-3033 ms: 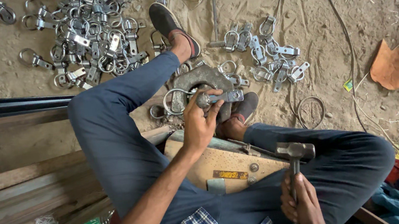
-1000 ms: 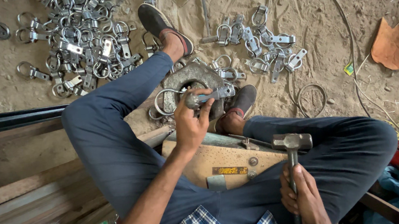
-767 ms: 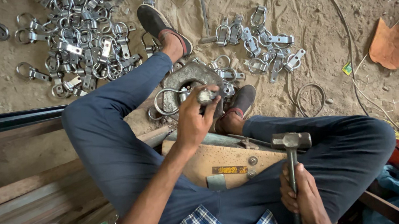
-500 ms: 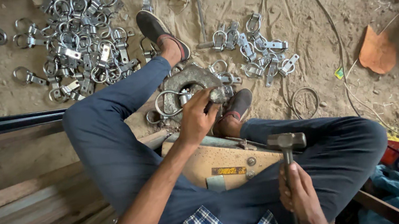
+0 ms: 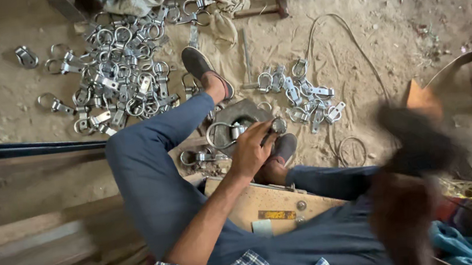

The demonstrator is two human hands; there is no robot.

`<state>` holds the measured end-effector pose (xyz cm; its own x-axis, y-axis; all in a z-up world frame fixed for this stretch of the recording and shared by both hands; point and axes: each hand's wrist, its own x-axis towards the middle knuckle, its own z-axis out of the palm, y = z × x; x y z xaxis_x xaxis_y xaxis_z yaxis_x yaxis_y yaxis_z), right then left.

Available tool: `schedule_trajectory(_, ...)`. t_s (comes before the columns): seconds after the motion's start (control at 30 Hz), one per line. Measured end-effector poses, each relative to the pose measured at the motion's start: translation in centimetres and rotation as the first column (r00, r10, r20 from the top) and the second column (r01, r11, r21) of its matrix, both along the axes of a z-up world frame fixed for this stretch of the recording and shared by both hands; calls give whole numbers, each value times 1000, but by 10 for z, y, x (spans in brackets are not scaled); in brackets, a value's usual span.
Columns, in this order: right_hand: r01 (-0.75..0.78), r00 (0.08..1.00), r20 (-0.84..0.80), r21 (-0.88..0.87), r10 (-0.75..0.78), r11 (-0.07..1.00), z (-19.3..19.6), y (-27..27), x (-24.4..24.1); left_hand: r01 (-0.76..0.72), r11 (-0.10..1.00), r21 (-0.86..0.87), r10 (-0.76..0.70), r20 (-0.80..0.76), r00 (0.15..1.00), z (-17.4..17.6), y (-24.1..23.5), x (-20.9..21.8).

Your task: The person positions metal buckle components into a jig by hand and uses a hammer to strike them. They handle metal parts and move the jig around while working on the floor.

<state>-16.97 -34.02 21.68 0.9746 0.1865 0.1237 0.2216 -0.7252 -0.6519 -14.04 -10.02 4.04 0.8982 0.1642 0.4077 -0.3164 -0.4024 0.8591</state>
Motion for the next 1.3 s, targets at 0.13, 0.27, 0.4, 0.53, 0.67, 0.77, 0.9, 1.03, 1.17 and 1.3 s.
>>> schedule_trajectory(0.13,-89,996,2,-256,93,962,-16,16,25,17,999,-34,-18,-18,1000,-3,-3,4)
schedule_trajectory(0.27,-181,807,371,-584,459,792,-72,30,-21,-23,1000,7,23,9,1000,-9,-2,-14)
schedule_trajectory(0.4,62,928,-345,-233,-142,971,-96,1,-51,-46,999,-24,45,-4,999,-13,0,-12)
schedule_trajectory(0.53,183,956,-270,253,-113,950,-114,-32,-91,-35,998,-60,32,-45,998,-14,3,-1)
schedule_trajectory(0.67,359,888,-405,319,-216,877,-118,-70,-120,-35,996,-86,26,-110,994,-3,7,-2)
schedule_trajectory(0.77,681,589,-760,284,-274,675,-124,-82,-124,-42,981,-188,33,-52,998,7,11,-2)
schedule_trajectory(0.9,672,597,-778,352,-195,652,-126,-86,-118,-93,968,-231,76,-83,994,19,14,-2)
schedule_trajectory(1.03,616,655,-744,426,-131,662,-121,-81,-114,-64,984,-164,63,-12,998,22,16,-4)
schedule_trajectory(1.17,656,618,-774,410,-139,633,-121,-78,-110,-14,982,-190,-4,-95,995,20,14,-6)
schedule_trajectory(1.3,646,630,-770,448,-101,618,-125,-79,-110,-2,985,-172,-14,-88,996,18,13,-7)
